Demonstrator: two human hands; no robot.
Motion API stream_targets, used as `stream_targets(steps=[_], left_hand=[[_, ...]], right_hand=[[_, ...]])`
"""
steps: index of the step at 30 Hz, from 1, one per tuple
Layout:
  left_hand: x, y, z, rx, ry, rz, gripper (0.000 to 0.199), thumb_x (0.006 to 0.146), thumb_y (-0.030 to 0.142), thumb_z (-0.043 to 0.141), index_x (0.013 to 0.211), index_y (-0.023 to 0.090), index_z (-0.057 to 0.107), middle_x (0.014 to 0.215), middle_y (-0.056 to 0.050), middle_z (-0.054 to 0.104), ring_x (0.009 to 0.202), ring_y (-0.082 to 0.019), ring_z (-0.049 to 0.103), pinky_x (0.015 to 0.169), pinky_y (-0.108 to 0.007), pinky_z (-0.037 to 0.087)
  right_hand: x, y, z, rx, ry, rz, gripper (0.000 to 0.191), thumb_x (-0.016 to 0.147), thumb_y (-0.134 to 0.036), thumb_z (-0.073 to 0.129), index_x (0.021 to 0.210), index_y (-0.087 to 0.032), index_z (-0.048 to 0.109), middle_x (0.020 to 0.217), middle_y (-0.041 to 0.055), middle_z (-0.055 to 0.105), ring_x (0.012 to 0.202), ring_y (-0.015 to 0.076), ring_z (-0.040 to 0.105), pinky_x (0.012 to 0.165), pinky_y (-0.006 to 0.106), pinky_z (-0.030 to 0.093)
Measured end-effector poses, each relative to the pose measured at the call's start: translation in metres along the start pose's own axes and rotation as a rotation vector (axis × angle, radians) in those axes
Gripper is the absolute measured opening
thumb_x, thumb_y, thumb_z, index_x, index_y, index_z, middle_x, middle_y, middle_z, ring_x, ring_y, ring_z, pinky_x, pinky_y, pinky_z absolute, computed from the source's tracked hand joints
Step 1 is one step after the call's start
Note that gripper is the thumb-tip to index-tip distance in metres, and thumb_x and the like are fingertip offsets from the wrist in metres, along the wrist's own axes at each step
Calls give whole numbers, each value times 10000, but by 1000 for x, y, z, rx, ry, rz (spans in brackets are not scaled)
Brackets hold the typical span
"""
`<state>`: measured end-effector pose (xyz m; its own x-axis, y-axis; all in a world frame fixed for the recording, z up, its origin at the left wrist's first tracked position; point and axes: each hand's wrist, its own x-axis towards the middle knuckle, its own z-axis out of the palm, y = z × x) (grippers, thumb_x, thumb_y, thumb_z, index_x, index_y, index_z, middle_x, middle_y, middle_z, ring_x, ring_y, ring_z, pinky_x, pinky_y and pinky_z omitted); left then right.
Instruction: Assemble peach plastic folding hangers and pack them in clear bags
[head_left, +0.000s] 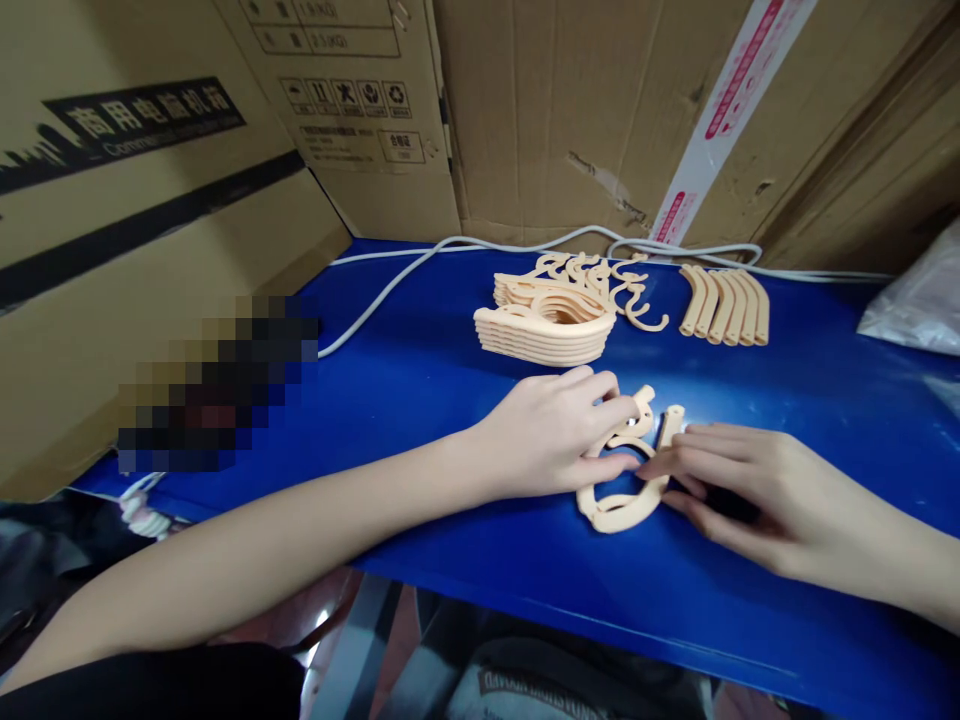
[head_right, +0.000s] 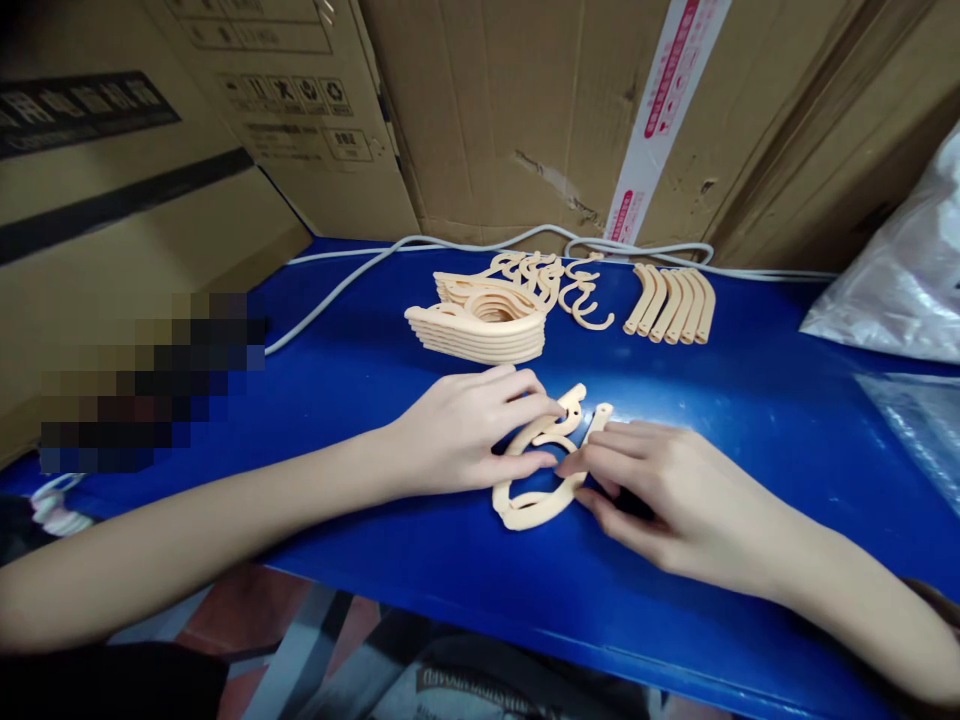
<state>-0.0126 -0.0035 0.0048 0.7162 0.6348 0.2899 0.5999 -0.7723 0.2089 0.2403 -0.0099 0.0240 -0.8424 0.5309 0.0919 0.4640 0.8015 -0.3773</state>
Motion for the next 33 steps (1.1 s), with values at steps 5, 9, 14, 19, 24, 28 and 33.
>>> stream_targets(steps=[5, 9, 14, 19, 24, 28, 33], left_hand=[[0, -1, 3, -177, -7, -93, 257, 1040, 323, 602, 1246, 185, 672, 1186, -26, 700, 1108, -188, 651, 886, -304, 531], [1, -2, 4, -120, -14, -82, 212, 1077, 246, 516, 1154, 169, 698, 1173, -31, 739, 1116, -199, 654, 955, -325, 515], [0, -7, 5, 151, 95, -7, 185, 1064, 209, 539, 1045, 174, 719, 1143, -16, 781, 1032, -213, 693, 821, -338, 507], [-2, -14, 5, 343, 182, 84, 145, 1042, 178, 585, 999, 152, 721, 1102, -28, 795, 974, -200, 712, 791, -319, 483], [-3, -15, 2, 401, 171, 130, 187, 1052, 164, 554, 1023, 148, 738, 1130, -45, 794, 966, -203, 723, 761, -332, 473], [-4, -11, 2, 432, 214, 149, 243, 1058, 128, 512, 1034, 136, 753, 1123, -47, 802, 943, -197, 728, 745, -336, 477], [-5, 3, 4, 316, 270, 184, 239, 1064, 161, 514, 1108, 127, 746, 1182, -49, 791, 1019, -210, 724, 813, -340, 521]], right_hand=[[0, 5, 6, -102, 113, -85, 167, 1047, -280, 547, 1119, -193, 669, 882, 53, 727, 769, 169, 694, 693, 279, 482], [-3, 13, 1, -271, 200, -19, 225, 1040, -380, 572, 1007, -182, 674, 769, 37, 692, 644, 162, 648, 623, 280, 437], [-5, 7, -2, -110, 95, 12, 230, 1034, -378, 577, 926, -204, 681, 750, 21, 696, 626, 139, 641, 585, 257, 408], [-4, 0, 2, 52, -33, 8, 239, 1036, -411, 579, 993, -225, 723, 794, 16, 726, 655, 127, 664, 593, 246, 420], [-5, 8, 0, -128, 107, 19, 343, 1065, -468, 500, 1045, -206, 721, 829, 47, 757, 695, 170, 698, 650, 281, 455], [-3, 18, -12, -237, 223, 119, 379, 1059, -494, 474, 1060, -216, 733, 796, 52, 743, 663, 183, 672, 644, 294, 443], [27, 45, -38, -402, 186, 250, 364, 1021, -469, 482, 1116, -207, 716, 896, 90, 743, 806, 245, 688, 670, 325, 423]])
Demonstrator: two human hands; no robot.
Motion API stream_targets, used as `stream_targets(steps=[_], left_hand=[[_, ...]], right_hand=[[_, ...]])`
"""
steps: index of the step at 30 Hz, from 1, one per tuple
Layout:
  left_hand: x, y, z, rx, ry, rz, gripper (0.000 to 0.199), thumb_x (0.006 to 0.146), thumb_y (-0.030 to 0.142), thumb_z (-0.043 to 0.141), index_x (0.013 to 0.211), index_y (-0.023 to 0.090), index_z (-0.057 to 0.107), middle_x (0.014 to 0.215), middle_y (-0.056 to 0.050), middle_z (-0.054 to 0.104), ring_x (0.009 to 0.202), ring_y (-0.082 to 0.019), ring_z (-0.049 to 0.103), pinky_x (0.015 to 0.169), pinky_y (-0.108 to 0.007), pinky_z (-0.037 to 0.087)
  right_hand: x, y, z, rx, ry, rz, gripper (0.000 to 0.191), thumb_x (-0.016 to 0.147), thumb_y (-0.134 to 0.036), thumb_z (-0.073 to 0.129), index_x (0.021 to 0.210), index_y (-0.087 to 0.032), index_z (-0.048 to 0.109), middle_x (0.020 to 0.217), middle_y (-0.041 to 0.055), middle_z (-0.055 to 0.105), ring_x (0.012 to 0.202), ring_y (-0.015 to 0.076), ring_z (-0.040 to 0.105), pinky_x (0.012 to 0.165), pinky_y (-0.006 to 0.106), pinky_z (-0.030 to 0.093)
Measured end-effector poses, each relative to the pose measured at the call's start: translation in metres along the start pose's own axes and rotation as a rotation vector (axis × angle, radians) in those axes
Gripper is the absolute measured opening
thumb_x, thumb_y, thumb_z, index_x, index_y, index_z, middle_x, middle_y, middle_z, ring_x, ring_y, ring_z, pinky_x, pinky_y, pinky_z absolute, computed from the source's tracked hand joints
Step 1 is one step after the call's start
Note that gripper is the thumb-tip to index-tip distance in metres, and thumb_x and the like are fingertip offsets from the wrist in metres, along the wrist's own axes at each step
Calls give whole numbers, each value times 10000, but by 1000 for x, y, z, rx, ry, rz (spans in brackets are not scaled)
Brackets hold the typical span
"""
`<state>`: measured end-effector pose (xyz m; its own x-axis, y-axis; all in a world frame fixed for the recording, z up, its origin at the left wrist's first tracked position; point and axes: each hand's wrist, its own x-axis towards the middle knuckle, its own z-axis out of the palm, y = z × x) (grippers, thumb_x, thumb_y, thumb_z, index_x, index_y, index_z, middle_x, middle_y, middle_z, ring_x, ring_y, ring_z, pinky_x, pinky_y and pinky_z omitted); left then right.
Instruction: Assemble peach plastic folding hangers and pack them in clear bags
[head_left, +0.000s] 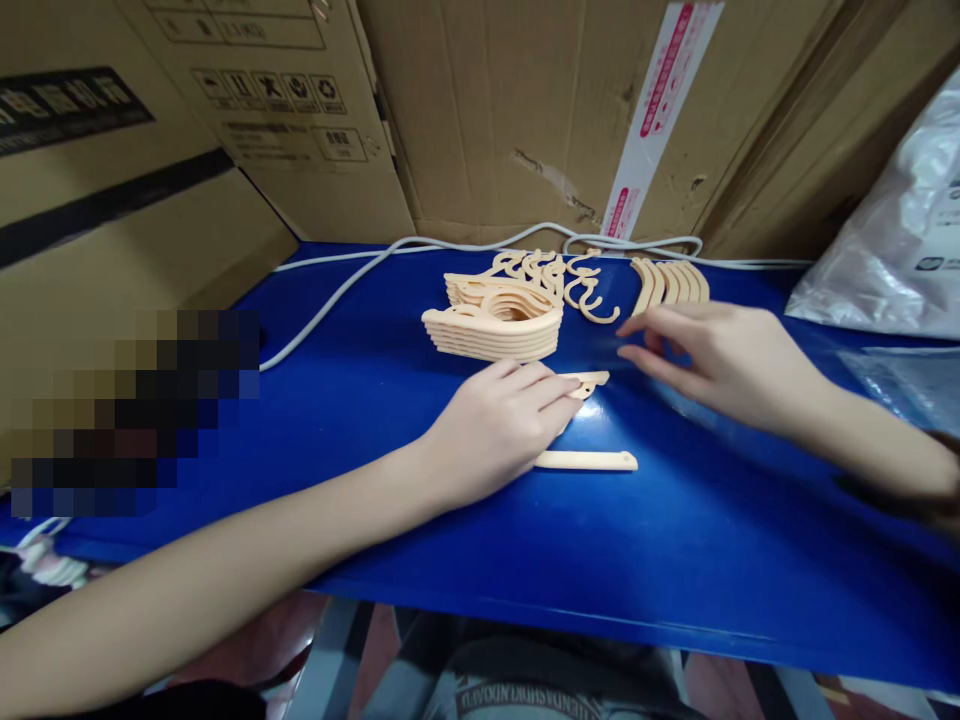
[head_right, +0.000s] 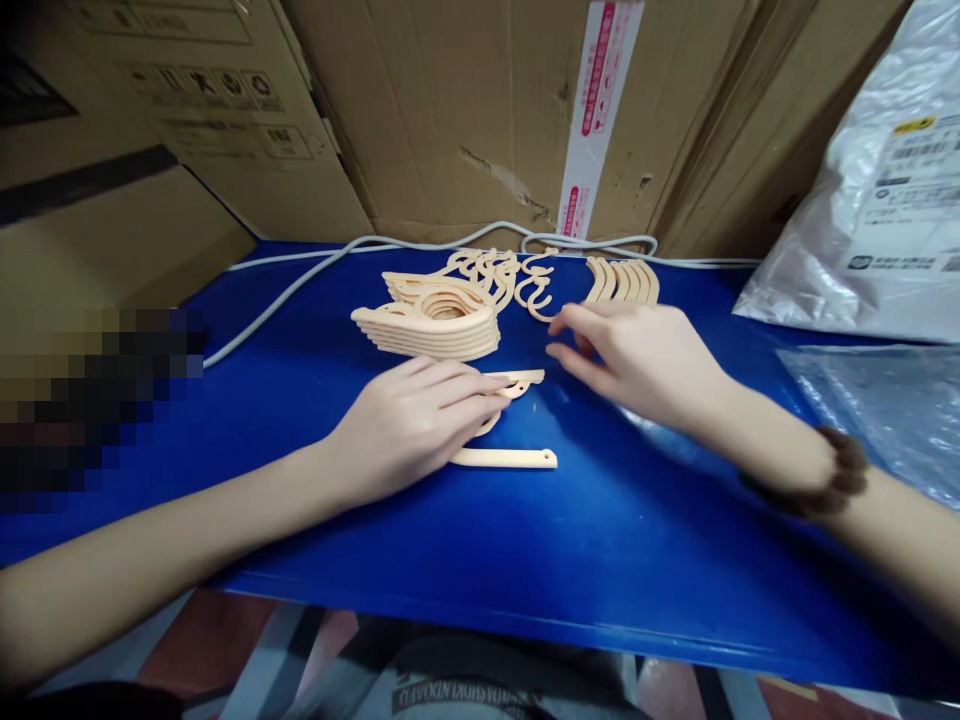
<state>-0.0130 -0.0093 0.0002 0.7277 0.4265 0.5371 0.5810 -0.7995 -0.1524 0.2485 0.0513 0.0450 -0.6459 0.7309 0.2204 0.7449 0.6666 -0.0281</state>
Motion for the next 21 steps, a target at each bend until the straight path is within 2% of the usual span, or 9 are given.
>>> stream_targets(steps=[2, 5, 7, 10, 14, 18, 21], left_hand=[[2, 7, -1, -127, 12, 4, 231, 1065, 198, 526, 1125, 141, 741, 1206, -43, 782, 1084, -211, 713, 882, -339, 536], [5, 14, -2, -302, -23, 33, 256, 1078, 254, 504, 1134, 158, 735, 1234, -52, 765, 1153, -208, 690, 1011, -353, 529], [6, 16, -3, -369, -52, 45, 270, 1082, 269, 488, 1141, 159, 727, 1255, -69, 749, 1172, -218, 680, 1062, -381, 518], [6, 14, -4, -436, -101, 16, 258, 1069, 307, 516, 1131, 148, 708, 1296, -101, 721, 1243, -258, 646, 1102, -421, 501], [6, 10, -2, -531, -196, -57, 245, 1024, 386, 605, 1110, 163, 660, 1374, -135, 668, 1381, -290, 554, 1144, -441, 474], [5, 10, 1, -557, -220, -60, 211, 1021, 347, 597, 1136, 173, 631, 1396, -140, 650, 1414, -295, 530, 1173, -482, 451], [6, 12, 3, -518, -214, -36, 213, 1017, 331, 594, 1143, 162, 626, 1423, -146, 633, 1431, -310, 513, 1188, -486, 436]], right_hand=[[28, 11, 0, -98, -14, 12, 370, 1011, -442, 481, 1131, -182, 715, 1082, 142, 744, 969, 299, 689, 743, 357, 444], [71, 23, 8, -152, -22, 70, 336, 983, -406, 519, 1091, -172, 735, 1092, 171, 722, 1025, 342, 669, 781, 392, 452], [97, 26, 16, -140, -17, 137, 304, 964, -399, 558, 1053, -179, 747, 1093, 164, 717, 1016, 340, 669, 817, 412, 468], [128, 26, 31, -94, 19, 192, 364, 934, -505, 623, 940, -164, 752, 1009, 156, 723, 993, 334, 673, 857, 440, 493], [153, 24, 47, -33, 60, 265, 506, 809, -652, 729, 669, -170, 657, 716, 102, 654, 893, 311, 683, 844, 446, 535], [164, 21, 54, 3, 60, 317, 390, 781, -529, 780, 689, -173, 649, 709, 93, 654, 867, 299, 696, 821, 444, 566], [164, 14, 52, 24, 55, 340, 289, 787, -414, 771, 720, -155, 662, 741, 112, 667, 885, 313, 699, 838, 469, 569]])
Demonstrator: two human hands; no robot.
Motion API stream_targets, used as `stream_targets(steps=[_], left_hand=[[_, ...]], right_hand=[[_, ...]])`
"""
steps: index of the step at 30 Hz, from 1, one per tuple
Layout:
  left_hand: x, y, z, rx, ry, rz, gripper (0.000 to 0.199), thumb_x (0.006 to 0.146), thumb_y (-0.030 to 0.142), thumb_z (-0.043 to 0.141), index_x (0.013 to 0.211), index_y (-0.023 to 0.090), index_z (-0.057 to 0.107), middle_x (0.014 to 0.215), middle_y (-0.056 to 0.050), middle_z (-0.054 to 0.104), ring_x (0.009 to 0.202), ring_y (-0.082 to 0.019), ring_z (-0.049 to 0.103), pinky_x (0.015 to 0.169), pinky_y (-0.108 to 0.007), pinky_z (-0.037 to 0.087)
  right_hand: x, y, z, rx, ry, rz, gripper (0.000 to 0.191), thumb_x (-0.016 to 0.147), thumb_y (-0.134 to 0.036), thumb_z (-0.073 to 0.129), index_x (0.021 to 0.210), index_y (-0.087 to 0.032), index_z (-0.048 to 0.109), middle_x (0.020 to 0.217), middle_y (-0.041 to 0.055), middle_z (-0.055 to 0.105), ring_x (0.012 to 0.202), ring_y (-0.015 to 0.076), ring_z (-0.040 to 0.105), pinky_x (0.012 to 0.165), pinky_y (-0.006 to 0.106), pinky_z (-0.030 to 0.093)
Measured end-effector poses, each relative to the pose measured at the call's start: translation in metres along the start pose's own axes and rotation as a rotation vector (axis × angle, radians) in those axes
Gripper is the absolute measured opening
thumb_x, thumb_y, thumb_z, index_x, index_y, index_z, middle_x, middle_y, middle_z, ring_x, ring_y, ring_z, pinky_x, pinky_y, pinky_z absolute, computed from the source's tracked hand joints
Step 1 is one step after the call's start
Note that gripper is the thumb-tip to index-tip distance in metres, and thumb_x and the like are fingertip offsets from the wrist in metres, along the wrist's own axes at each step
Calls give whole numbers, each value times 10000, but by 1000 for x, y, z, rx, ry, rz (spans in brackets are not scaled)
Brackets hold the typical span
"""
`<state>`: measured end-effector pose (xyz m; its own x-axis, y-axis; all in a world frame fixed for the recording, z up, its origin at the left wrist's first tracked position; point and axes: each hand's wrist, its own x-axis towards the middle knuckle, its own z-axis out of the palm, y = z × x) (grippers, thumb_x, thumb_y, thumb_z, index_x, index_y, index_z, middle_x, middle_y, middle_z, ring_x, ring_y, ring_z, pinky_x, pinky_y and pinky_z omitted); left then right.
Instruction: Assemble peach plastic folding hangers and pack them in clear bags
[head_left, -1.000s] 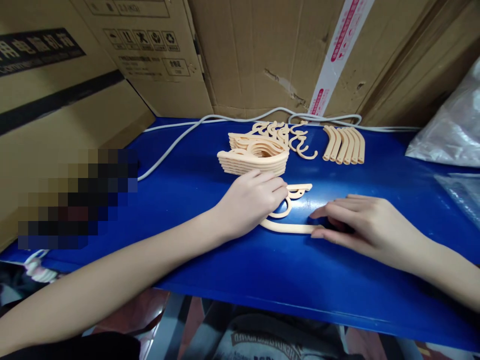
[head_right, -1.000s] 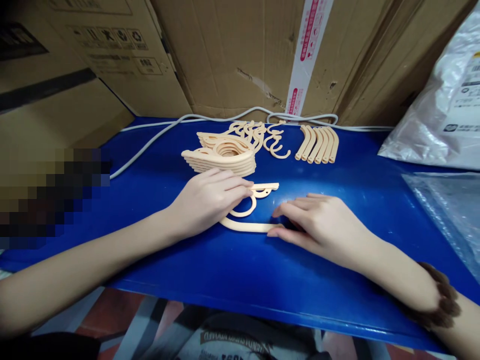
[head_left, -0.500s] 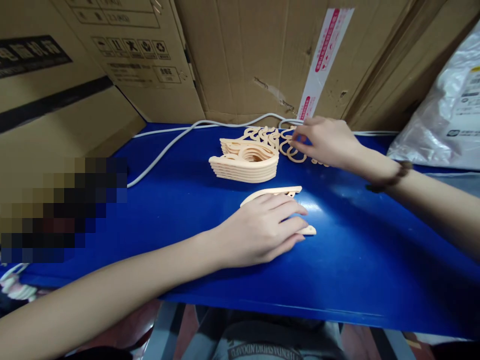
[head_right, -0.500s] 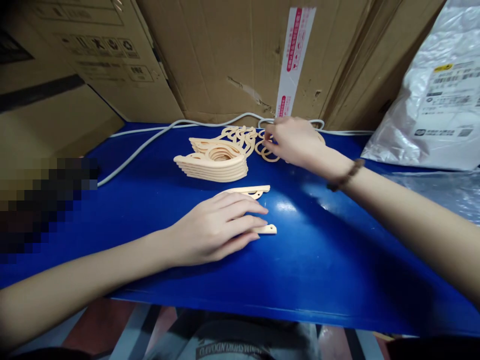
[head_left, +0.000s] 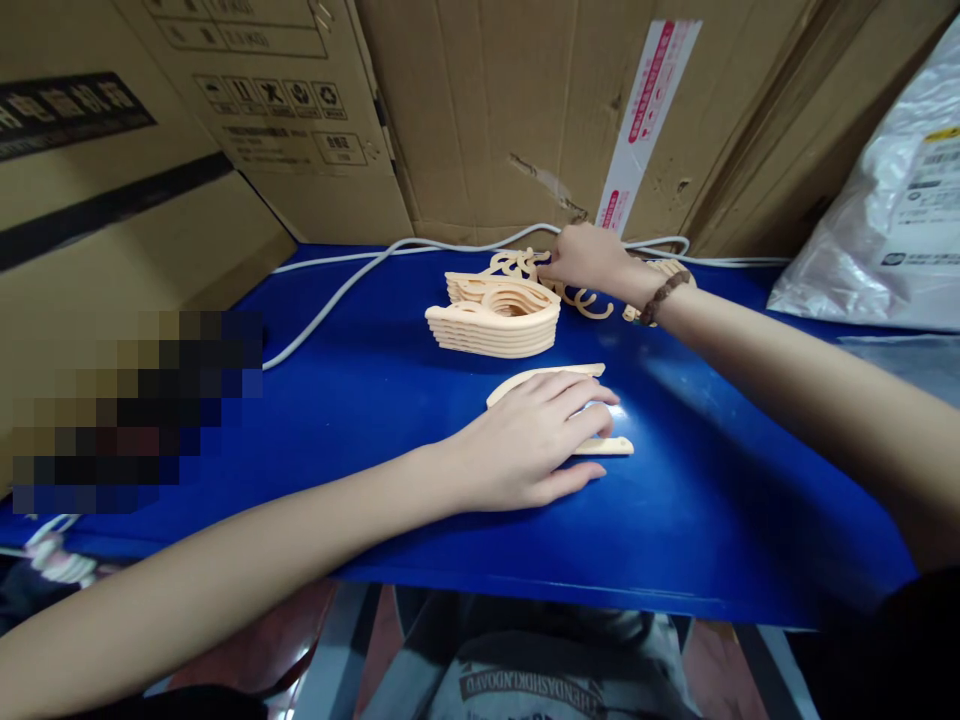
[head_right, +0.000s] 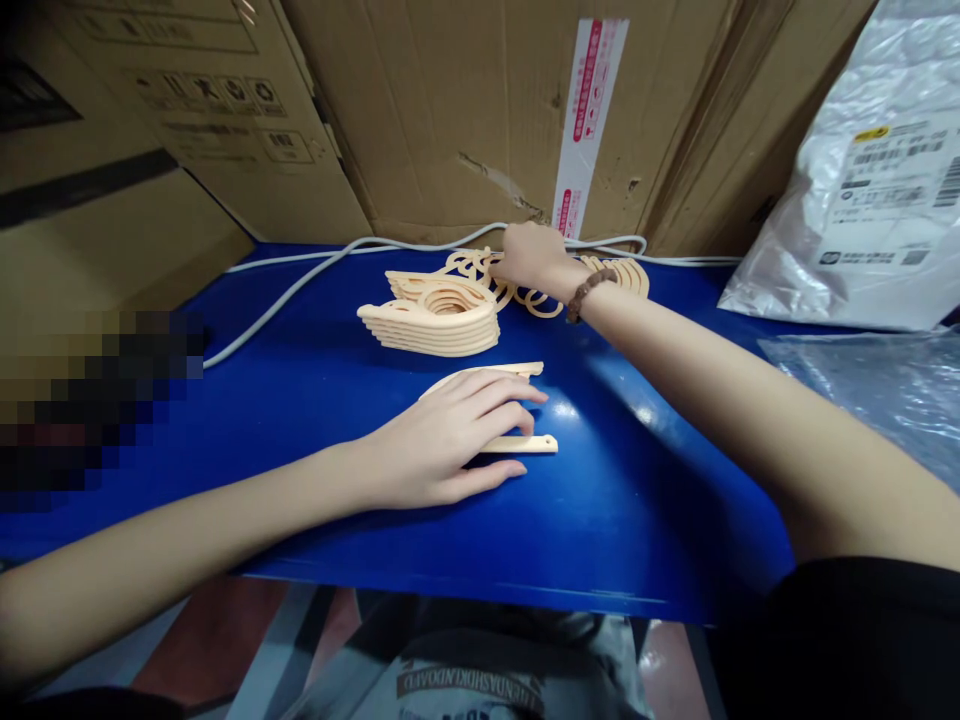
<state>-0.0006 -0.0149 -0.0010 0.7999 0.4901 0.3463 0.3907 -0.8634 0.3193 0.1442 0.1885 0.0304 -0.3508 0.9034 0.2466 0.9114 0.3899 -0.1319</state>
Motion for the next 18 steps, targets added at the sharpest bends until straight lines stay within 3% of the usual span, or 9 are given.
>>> stream_targets(steps=[3, 7, 9, 11, 14, 18], left_hand=[[3, 0, 4, 48, -16, 30, 198, 1030, 310, 559, 1121, 150, 631, 1431, -155, 624, 1409, -305, 532, 1191, -481, 435], [7, 0, 8, 113, -22, 69, 200, 1040, 283, 508, 1099, 141, 636, 1409, -178, 631, 1380, -310, 549, 1187, -503, 438], [9, 0, 9, 129, -37, 68, 207, 1042, 275, 496, 1098, 132, 636, 1390, -185, 638, 1352, -310, 563, 1175, -506, 450], [12, 1, 9, 155, -64, 60, 222, 1049, 278, 483, 1114, 128, 634, 1374, -179, 646, 1324, -309, 578, 1182, -523, 440], [16, 1, 7, 230, -120, 34, 257, 1064, 299, 466, 1183, 134, 623, 1378, -147, 647, 1315, -325, 584, 1217, -597, 380], [20, 1, 7, 234, -150, 18, 268, 1068, 295, 460, 1213, 128, 611, 1384, -136, 642, 1320, -333, 579, 1198, -600, 411]], right_hand=[[-6, -6, -12, 47, 14, 42, 268, 805, -373, 738, 703, -143, 644, 747, 119, 650, 910, 326, 693, 869, 497, 552], [-23, -3, -41, 356, 92, 122, 325, 849, -330, 646, 605, -132, 562, 622, 33, 501, 855, 250, 666, 929, 470, 499], [-38, 6, -55, 466, 85, 112, 321, 881, -344, 591, 639, -136, 558, 625, 17, 490, 779, 192, 630, 877, 410, 513], [-58, 16, -64, 585, 80, 109, 237, 925, -320, 504, 748, -170, 551, 710, 36, 582, 734, 168, 611, 777, 345, 530], [-95, 30, -66, 798, 5, 113, 147, 961, -277, 393, 842, -230, 464, 788, 38, 644, 675, 158, 619, 653, 297, 522], [-143, 41, -56, 866, -84, 119, 184, 944, -306, 451, 775, -240, 422, 632, -34, 439, 521, 109, 416, 502, 246, 362]])
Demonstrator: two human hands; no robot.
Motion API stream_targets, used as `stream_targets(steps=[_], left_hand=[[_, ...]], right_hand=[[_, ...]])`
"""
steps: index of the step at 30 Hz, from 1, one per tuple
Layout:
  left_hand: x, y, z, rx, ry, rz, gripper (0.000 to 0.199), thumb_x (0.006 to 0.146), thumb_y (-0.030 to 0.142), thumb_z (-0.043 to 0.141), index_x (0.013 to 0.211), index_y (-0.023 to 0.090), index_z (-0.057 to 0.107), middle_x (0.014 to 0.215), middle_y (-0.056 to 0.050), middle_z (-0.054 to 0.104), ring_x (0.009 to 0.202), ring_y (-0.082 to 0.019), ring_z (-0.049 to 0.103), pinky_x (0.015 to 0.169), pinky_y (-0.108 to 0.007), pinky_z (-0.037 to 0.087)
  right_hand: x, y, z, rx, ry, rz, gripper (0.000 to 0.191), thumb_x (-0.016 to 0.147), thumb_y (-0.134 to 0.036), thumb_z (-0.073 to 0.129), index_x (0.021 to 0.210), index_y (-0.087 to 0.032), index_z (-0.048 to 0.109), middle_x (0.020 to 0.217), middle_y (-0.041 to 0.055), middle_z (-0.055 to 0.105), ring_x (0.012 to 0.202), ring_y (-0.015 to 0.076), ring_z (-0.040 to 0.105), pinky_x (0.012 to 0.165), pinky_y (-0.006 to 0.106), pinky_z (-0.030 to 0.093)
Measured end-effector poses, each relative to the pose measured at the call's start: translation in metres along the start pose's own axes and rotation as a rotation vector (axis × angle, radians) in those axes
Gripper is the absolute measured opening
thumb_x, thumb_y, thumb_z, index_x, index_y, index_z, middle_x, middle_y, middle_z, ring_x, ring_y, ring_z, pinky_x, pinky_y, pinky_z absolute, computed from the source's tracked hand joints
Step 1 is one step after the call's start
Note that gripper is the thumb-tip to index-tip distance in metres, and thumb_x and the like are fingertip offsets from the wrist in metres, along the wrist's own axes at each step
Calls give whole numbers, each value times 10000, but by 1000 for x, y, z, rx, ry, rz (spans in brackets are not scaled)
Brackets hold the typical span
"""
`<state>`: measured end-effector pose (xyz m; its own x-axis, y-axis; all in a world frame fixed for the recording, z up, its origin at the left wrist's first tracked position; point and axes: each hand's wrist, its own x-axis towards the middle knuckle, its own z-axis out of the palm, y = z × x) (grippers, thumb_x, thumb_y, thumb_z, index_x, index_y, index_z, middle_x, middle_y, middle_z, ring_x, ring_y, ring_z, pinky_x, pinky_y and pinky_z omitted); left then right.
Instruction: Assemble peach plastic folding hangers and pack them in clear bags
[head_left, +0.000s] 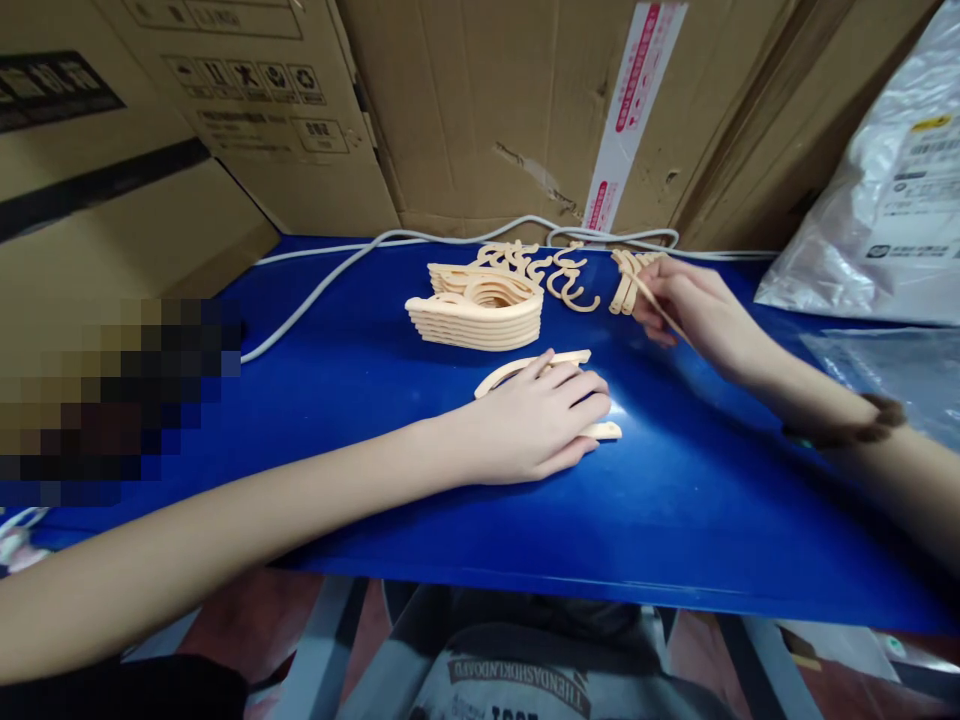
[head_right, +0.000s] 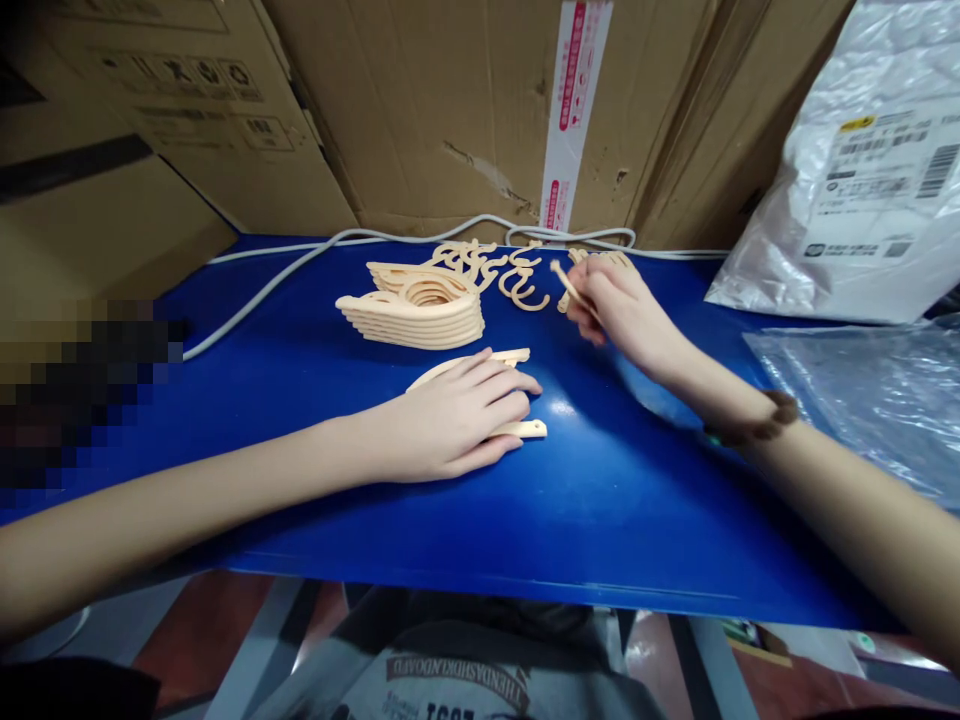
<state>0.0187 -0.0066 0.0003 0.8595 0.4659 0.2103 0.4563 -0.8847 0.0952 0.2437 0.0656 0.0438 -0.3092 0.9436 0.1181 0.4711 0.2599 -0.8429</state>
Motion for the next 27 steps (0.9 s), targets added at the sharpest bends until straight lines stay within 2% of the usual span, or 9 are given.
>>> stream_targets(steps=[2, 5, 7, 9, 12, 16, 23, 27], left_hand=[[0, -1, 1, -35, 19, -4, 253, 1070, 294, 460, 1194, 131, 609, 1390, -139, 639, 1314, -321, 581, 1208, -595, 407], [-3, -1, 2, -103, 58, -19, 242, 1082, 294, 438, 1153, 129, 599, 1381, -149, 644, 1314, -321, 586, 1215, -609, 400], [-6, -2, 3, -148, 96, -40, 239, 1089, 297, 423, 1128, 127, 587, 1377, -161, 645, 1348, -336, 568, 1207, -612, 413], [-9, -2, 2, -181, 140, -64, 235, 1093, 300, 413, 1108, 129, 574, 1387, -178, 638, 1389, -350, 541, 1202, -606, 423], [-13, -2, 2, -206, 198, -86, 222, 1097, 310, 405, 1098, 143, 551, 1414, -197, 620, 1425, -350, 518, 1212, -591, 418], [-15, -3, 2, -227, 240, -110, 196, 1097, 327, 398, 1082, 172, 516, 1418, -193, 616, 1407, -338, 540, 1223, -592, 403], [-16, -2, 4, -298, 291, -149, 158, 1092, 326, 393, 1014, 201, 448, 1411, -188, 613, 1400, -325, 546, 1236, -586, 375], [-15, -3, 4, -295, 299, -146, 162, 1091, 325, 407, 1039, 183, 467, 1397, -198, 617, 1382, -334, 560, 1224, -586, 388]], right_hand=[[-16, 8, 0, 5, -27, 23, 276, 970, -433, 486, 780, -245, 418, 620, -56, 360, 504, 105, 330, 472, 250, 285], [-31, 10, -4, -157, -109, -38, 404, 903, -595, 641, 811, -238, 476, 602, -62, 393, 531, 112, 342, 503, 264, 254], [-38, 5, -6, -362, -172, -131, 395, 914, -602, 635, 851, -234, 504, 581, -58, 441, 530, 124, 386, 529, 273, 261], [-44, -1, -6, -549, -209, -220, 354, 984, -568, 524, 876, -231, 515, 580, -41, 501, 507, 138, 439, 541, 282, 269], [-53, -10, -2, -675, -254, -336, 347, 1049, -489, 382, 881, -227, 535, 661, 7, 605, 537, 158, 540, 560, 286, 302], [-59, -12, 5, -653, -302, -421, 392, 1084, -430, 322, 814, -224, 516, 758, 32, 632, 591, 147, 561, 595, 281, 338], [-61, -11, 6, -490, -371, -368, 436, 1102, -459, 305, 787, -223, 493, 644, -7, 560, 536, 139, 487, 592, 294, 313], [-59, -12, 8, -411, -405, -338, 399, 1075, -510, 425, 835, -215, 544, 661, -20, 586, 561, 131, 522, 589, 272, 320]])
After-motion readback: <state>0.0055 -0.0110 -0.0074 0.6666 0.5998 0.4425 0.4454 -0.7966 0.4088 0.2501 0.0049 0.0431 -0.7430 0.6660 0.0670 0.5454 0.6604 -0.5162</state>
